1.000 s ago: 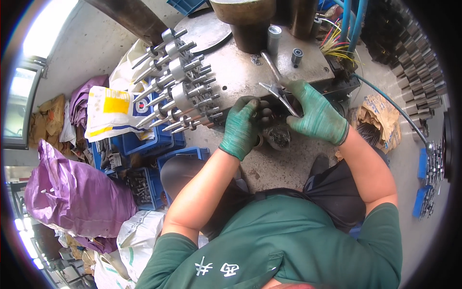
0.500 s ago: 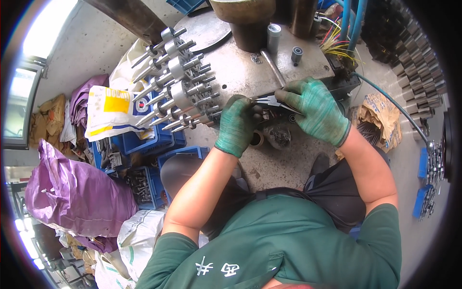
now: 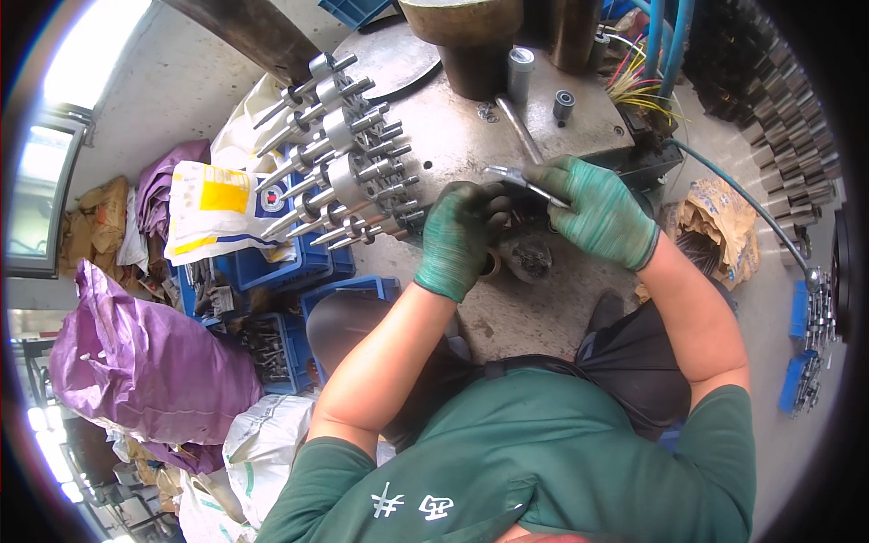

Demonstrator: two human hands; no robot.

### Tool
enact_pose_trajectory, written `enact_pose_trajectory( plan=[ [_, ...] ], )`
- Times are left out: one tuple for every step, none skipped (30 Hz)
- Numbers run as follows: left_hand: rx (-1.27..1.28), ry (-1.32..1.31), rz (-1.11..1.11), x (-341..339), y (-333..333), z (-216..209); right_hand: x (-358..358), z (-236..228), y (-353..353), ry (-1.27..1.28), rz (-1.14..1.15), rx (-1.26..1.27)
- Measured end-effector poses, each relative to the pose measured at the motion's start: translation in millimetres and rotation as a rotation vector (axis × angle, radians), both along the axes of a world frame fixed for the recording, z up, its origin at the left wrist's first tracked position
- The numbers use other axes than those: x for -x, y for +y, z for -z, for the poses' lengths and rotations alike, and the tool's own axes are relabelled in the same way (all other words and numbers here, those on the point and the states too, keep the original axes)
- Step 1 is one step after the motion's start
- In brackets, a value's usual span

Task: The person sits at a workstation and assembles small metal components onto a vertical rod, using pliers to manipulate parts and selecting various washers and pins from containers.

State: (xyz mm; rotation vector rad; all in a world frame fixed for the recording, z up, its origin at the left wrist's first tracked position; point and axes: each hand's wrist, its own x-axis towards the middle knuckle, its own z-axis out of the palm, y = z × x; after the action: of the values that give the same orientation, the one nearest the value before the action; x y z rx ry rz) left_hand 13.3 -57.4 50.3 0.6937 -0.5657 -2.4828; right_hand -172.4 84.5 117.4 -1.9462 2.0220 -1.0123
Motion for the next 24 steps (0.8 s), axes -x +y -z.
enact_pose_trajectory(
  plan=[
    [0.061,-0.034,-0.001,0.9,3.2,0.8,-1.9,0.0,-2.9,-0.127,0.012,-0.004],
    [0.121,-0.068,-0.001,3.8,8.9,2.0,-2.6,-4.1,-4.8,-0.345,0.038,-0.141],
    [0.183,-0.103,0.0,7.0,15.2,0.5,-5.6,-4.1,-9.9,-0.47,0.037,-0.173],
    [0.143,-0.137,0.013,10.3,22.5,-4.2,-7.3,-2.9,-14.7,-0.597,0.038,-0.204],
    [0.144,-0.166,0.065,12.5,27.6,-0.4,-8.2,-1.1,-19.9,-0.724,0.04,-0.233],
    [0.15,-0.194,0.122,14.2,32.6,1.5,-11.1,3.2,-26.9,-0.705,0.054,-0.218],
    [0.155,-0.221,0.174,14.8,37.7,3.6,-15.8,6.7,-35.7,-0.685,0.061,-0.205],
    [0.271,-0.279,0.22,13.5,38.1,34.7,-20.2,8.8,-45.0,-0.626,0.061,-0.182],
    [0.261,-0.248,0.27,13.7,40.2,37.5,-22.0,14.9,-53.8,-0.567,0.069,-0.16],
    [0.25,-0.216,0.319,13.0,42.3,38.5,-25.6,18.6,-61.7,-0.642,0.069,-0.176],
    [0.239,-0.184,0.367,12.5,44.2,39.4,-29.0,22.6,-69.1,-0.62,0.07,-0.148],
    [0.218,-0.223,0.388,11.4,45.7,40.2,-33.1,21.0,-76.4,-0.658,0.076,-0.208],
    [0.206,-0.222,0.382,11.6,47.9,40.3,-36.1,18.2,-83.5,-0.694,0.082,-0.268],
    [0.195,-0.221,0.376,11.6,50.1,40.4,-38.4,14.7,-87.6,-0.701,0.083,-0.296],
    [0.183,-0.222,0.365,10.6,51.4,39.9,-41.0,11.4,-92.2,-0.707,0.082,-0.324],
    [0.185,-0.231,0.37,9.5,51.5,39.4,-42.8,5.2,-94.2,-0.684,0.077,-0.32],
    [0.191,-0.251,0.36,10.6,51.5,39.3,-44.3,1.9,-96.3,-0.661,0.071,-0.316],
    [0.195,-0.269,0.348,12.3,53.0,39.5,-45.0,4.7,-100.8,-0.675,0.074,-0.312],
    [0.198,-0.287,0.336,13.1,53.4,39.5,-44.4,6.1,-102.3,-0.683,0.076,-0.313],
    [0.203,-0.288,0.35,13.0,52.1,39.3,-43.9,6.8,-102.9,-0.692,0.077,-0.313],
    [0.207,-0.285,0.362,13.8,50.8,39.3,-42.2,7.6,-103.4,-0.697,0.078,-0.316],
    [0.211,-0.282,0.375,14.2,49.7,39.2,-39.3,12.0,-105.5,-0.681,0.049,-0.29],
    [0.219,-0.305,0.377,14.3,49.2,39.0,-36.5,14.3,-108.1,-0.658,0.043,-0.295],
    [0.225,-0.327,0.379,14.6,49.3,38.7,-34.9,12.0,-110.1,-0.633,0.036,-0.302]
  ],
)
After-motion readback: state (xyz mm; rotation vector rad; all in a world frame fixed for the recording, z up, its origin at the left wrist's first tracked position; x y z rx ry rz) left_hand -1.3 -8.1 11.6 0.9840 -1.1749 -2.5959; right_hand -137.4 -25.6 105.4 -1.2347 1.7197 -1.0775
